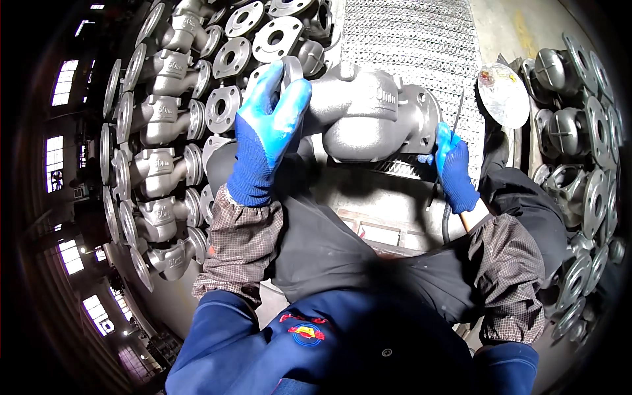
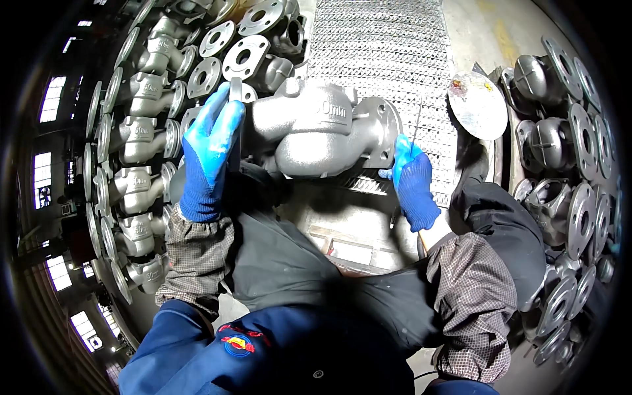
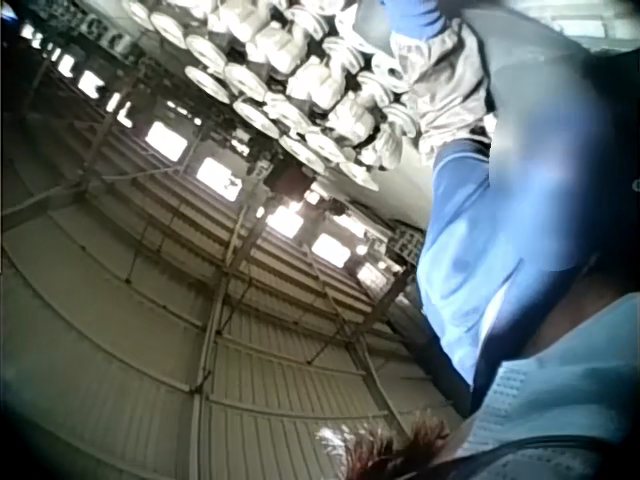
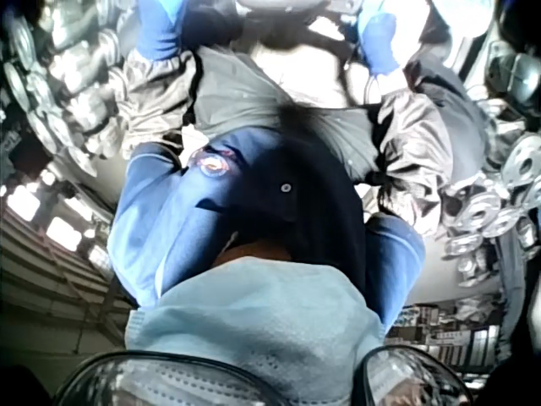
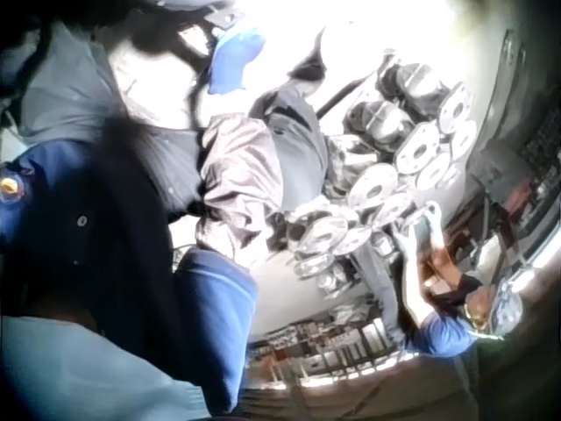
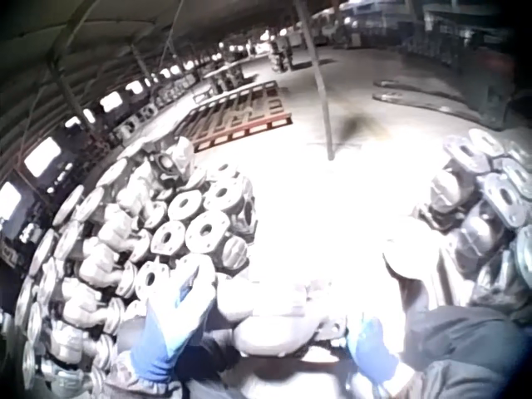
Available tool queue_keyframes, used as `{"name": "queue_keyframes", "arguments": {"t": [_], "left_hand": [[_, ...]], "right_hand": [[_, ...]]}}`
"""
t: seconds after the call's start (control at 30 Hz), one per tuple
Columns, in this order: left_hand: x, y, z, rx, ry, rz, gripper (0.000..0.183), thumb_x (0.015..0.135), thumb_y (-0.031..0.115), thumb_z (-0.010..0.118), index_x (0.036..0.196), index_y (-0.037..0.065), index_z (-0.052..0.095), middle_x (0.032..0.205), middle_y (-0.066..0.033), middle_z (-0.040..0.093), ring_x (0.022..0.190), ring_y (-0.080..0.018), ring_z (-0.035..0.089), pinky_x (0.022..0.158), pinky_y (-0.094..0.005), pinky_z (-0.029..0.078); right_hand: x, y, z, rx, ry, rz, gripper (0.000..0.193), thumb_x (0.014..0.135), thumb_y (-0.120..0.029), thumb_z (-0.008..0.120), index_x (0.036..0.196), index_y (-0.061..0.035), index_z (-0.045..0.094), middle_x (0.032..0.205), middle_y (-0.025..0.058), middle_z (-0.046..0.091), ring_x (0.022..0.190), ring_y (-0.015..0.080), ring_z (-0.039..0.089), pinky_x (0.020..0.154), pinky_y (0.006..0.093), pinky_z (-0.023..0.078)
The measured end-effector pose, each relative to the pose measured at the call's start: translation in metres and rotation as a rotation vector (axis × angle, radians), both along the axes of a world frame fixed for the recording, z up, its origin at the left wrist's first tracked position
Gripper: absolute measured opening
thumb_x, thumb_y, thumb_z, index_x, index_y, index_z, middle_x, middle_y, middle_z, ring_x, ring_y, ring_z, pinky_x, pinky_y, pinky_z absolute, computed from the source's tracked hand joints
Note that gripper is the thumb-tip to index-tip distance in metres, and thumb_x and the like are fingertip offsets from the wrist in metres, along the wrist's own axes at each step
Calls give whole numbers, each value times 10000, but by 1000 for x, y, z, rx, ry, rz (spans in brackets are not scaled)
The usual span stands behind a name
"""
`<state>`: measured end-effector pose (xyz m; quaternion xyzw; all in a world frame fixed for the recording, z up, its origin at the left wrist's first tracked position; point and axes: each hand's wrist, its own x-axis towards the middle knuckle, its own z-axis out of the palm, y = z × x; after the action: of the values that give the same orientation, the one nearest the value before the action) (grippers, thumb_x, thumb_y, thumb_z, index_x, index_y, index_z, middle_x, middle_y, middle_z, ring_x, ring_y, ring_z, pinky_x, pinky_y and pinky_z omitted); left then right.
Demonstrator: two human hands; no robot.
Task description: The person picks up metal valve bodies from a pallet and cleans them using a small pointed tool and a brush, then places them back down.
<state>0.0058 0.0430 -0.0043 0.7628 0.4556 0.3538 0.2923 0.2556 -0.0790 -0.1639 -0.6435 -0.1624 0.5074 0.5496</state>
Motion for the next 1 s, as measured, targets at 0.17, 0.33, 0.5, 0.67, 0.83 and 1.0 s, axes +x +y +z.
{"name": "queue_keyframes", "arguments": {"t": [0.17, 0.33, 0.5, 0.67, 0.83, 1.0], "left_hand": [[25, 7, 8, 108, 91, -48, 699, 762, 347, 721, 1255, -86, 481, 1160, -249, 578, 1072, -313, 576, 914, -365, 447], [38, 13, 13, -28, 114, -68, 689, 774, 295, 722, 1284, -84, 457, 1233, -226, 554, 1152, -263, 539, 968, -328, 413], [32, 1, 27, -103, 10, -157, 585, 817, 44, 659, 1332, -74, 409, 1350, -169, 469, 1245, -216, 442, 1049, -330, 322], [43, 10, 22, -69, 44, -139, 523, 836, -26, 589, 1332, -58, 424, 1365, -154, 463, 1263, -224, 428, 1065, -348, 301], [44, 13, 24, -120, 80, -65, 528, 813, -41, 525, 1331, -62, 425, 1374, -159, 453, 1276, -234, 420, 1074, -353, 288], [33, 11, 18, -31, 157, -55, 568, 873, 224, 549, 1349, -51, 404, 1349, -169, 463, 1222, -246, 460, 1040, -361, 332]], "right_hand": [[12, 22, 21, -17, -51, -48, 355, 964, -332, 481, 951, 4, 595, 669, 20, 528, 532, 118, 538, 490, 290, 526], [18, 16, 12, 17, 104, -38, 346, 938, -306, 532, 1068, 9, 595, 773, 75, 604, 564, 178, 584, 503, 304, 541], [103, -17, 2, 254, -25, -396, 454, 947, -394, 492, 1003, 51, 565, 876, 165, 626, 722, 202, 624, 568, 306, 543], [143, -87, -89, -239, -17, -605, 638, 945, -552, 364, 939, 47, 585, 792, 155, 620, 617, 217, 591, 505, 289, 479], [113, -113, -183, -408, -358, -364, 587, 935, -527, 413, 839, 10, 627, 682, 64, 616, 586, 194, 559, 556, 324, 445], [104, -117, -257, -12, 24, -506, 300, 891, -286, 572, 1008, -23, 657, 846, 95, 678, 734, 171, 621, 668, 294, 470]]}}
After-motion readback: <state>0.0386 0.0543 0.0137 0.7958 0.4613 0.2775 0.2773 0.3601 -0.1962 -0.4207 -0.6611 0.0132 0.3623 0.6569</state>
